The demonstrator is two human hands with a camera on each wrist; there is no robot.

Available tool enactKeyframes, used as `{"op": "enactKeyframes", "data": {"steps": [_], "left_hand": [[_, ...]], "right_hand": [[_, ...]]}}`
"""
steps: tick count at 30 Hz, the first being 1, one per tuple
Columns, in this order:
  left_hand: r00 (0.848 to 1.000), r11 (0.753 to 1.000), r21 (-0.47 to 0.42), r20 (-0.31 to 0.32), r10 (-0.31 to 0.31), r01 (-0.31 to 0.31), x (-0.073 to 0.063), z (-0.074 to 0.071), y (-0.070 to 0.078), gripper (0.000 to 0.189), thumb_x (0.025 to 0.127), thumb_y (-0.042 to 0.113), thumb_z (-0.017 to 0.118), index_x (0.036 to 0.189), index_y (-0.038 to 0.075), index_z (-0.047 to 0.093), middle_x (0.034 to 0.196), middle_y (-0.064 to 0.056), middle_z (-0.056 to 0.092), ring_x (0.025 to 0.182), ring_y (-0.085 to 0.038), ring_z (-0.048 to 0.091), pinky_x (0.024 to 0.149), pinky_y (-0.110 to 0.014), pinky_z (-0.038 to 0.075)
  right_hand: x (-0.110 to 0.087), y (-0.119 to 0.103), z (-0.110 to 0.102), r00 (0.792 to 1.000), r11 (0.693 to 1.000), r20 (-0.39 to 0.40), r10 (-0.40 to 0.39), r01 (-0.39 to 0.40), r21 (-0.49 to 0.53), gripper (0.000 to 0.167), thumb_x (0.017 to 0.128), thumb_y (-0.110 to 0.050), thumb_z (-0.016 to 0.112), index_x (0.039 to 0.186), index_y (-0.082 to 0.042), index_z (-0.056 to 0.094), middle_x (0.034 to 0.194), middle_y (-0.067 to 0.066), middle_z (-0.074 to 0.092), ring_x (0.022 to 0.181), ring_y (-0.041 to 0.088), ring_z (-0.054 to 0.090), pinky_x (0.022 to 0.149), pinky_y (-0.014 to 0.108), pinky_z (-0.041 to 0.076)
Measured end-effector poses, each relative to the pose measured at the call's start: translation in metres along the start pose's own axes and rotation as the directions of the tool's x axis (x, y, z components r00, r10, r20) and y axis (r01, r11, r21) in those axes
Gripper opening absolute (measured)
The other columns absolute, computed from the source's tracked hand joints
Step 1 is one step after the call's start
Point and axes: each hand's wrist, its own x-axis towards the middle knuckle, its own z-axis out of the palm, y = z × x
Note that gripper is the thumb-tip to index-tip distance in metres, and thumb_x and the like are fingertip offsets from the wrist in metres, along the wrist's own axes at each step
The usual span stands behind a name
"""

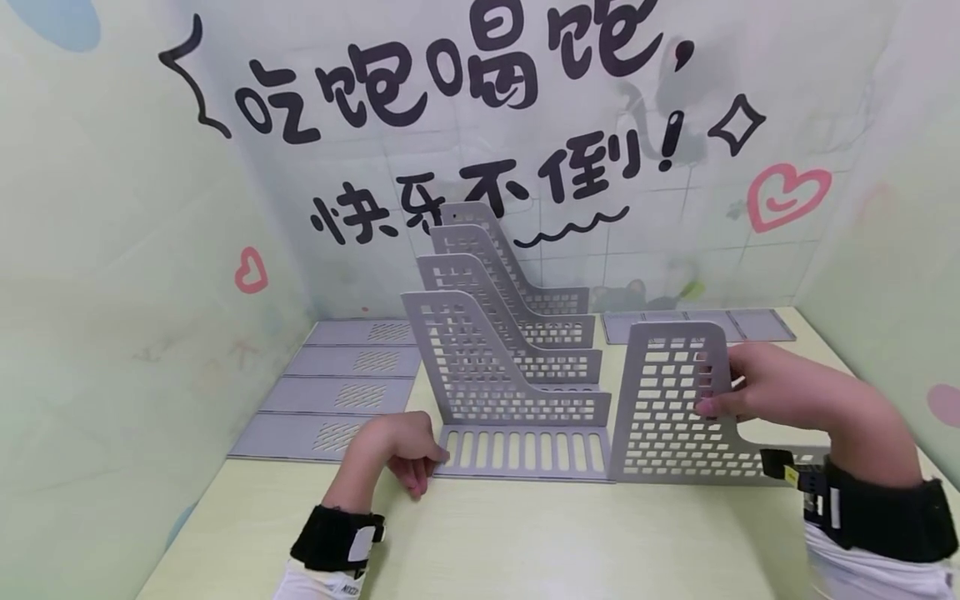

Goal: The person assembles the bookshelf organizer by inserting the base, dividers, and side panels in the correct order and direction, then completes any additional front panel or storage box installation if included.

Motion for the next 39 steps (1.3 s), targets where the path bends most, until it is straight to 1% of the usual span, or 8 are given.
{"op": "enactKeyframes", "data": {"steps": [3,7,11,15,18,25,33,39], "left_hand": [[1.000,0.999,0.043,0.014,0.002,-0.003,0.001,0.001,-0.001,0.037,0.103,0.020,0.067,0.074,-0.002,0.070,0.066,-0.015,0.076,0.049,-0.014,0.069,0.055,-0.027,0.062],[1.000,0.998,0.069,0.015,0.014,-0.015,0.002,0.002,-0.001,0.036,0.104,0.017,0.067,0.074,-0.002,0.070,0.065,-0.014,0.076,0.049,-0.014,0.069,0.055,-0.027,0.061],[1.000,0.997,0.075,0.017,0.022,-0.023,0.003,0.002,0.000,0.035,0.103,0.016,0.067,0.074,-0.002,0.070,0.065,-0.015,0.076,0.049,-0.015,0.070,0.055,-0.028,0.062],[1.000,0.997,0.069,0.007,0.019,-0.020,0.003,0.003,0.002,0.034,0.103,0.016,0.067,0.073,-0.002,0.070,0.063,-0.013,0.075,0.049,-0.015,0.069,0.055,-0.029,0.062],[1.000,0.996,0.086,-0.016,0.011,-0.009,0.002,0.004,0.005,0.035,0.102,0.015,0.068,0.071,0.000,0.070,0.060,-0.009,0.072,0.047,-0.013,0.065,0.053,-0.027,0.060],[0.999,0.992,0.123,-0.043,0.001,0.004,0.001,0.007,0.009,0.034,0.102,0.013,0.068,0.069,0.002,0.068,0.055,-0.004,0.066,0.045,-0.010,0.061,0.049,-0.022,0.056],[0.999,0.993,0.111,0.008,0.042,-0.042,0.000,0.003,0.003,0.037,0.103,0.007,0.062,0.067,-0.001,0.069,0.056,-0.005,0.066,0.046,-0.011,0.061,0.050,-0.022,0.055],[0.992,0.996,-0.005,0.085,0.090,-0.090,0.001,-0.001,-0.008,0.018,0.099,-0.004,0.056,0.088,0.000,0.070,0.063,-0.009,0.069,0.052,-0.015,0.065,0.056,-0.029,0.062]], "right_hand": [[0.001,-0.007,0.002,0.998,1.000,0.055,0.007,-0.008,0.022,0.016,0.096,-0.024,0.079,0.094,-0.008,0.077,0.081,-0.004,0.070,0.069,0.005,0.054,0.063,0.023,0.046],[0.011,-0.031,0.015,0.994,0.997,0.075,-0.074,0.073,0.017,0.015,0.096,-0.027,0.079,0.092,-0.012,0.080,0.075,-0.005,0.068,0.060,0.005,0.045,0.055,0.023,0.040],[0.028,-0.064,0.041,0.982,0.982,0.027,-0.187,0.187,0.016,0.012,0.098,-0.023,0.076,0.094,-0.011,0.077,0.074,-0.003,0.069,0.059,0.006,0.048,0.055,0.024,0.044],[0.039,-0.085,0.060,0.982,0.982,-0.021,-0.188,0.188,0.029,0.013,0.101,-0.021,0.073,0.096,-0.009,0.071,0.076,-0.001,0.067,0.061,0.010,0.049,0.057,0.025,0.044],[0.039,-0.082,0.061,0.989,0.989,0.012,-0.149,0.148,0.020,0.013,0.100,-0.020,0.074,0.096,-0.008,0.074,0.075,-0.002,0.066,0.061,0.010,0.049,0.057,0.025,0.043],[0.039,-0.058,0.061,0.978,0.980,0.173,-0.116,0.141,-0.140,0.029,0.093,-0.005,0.074,0.065,-0.012,0.070,0.059,-0.012,0.042,0.056,0.005,0.033,0.055,0.020,0.032],[0.056,-0.088,0.095,0.948,0.933,0.118,-0.297,0.314,-0.175,0.024,0.095,-0.008,0.075,0.072,-0.009,0.073,0.061,-0.009,0.055,0.054,0.001,0.040,0.052,0.017,0.041],[0.072,-0.105,0.132,0.895,0.881,-0.010,-0.446,0.437,-0.181,0.017,0.098,-0.008,0.074,0.081,-0.007,0.074,0.068,-0.002,0.068,0.056,-0.001,0.042,0.056,0.016,0.044]]}}
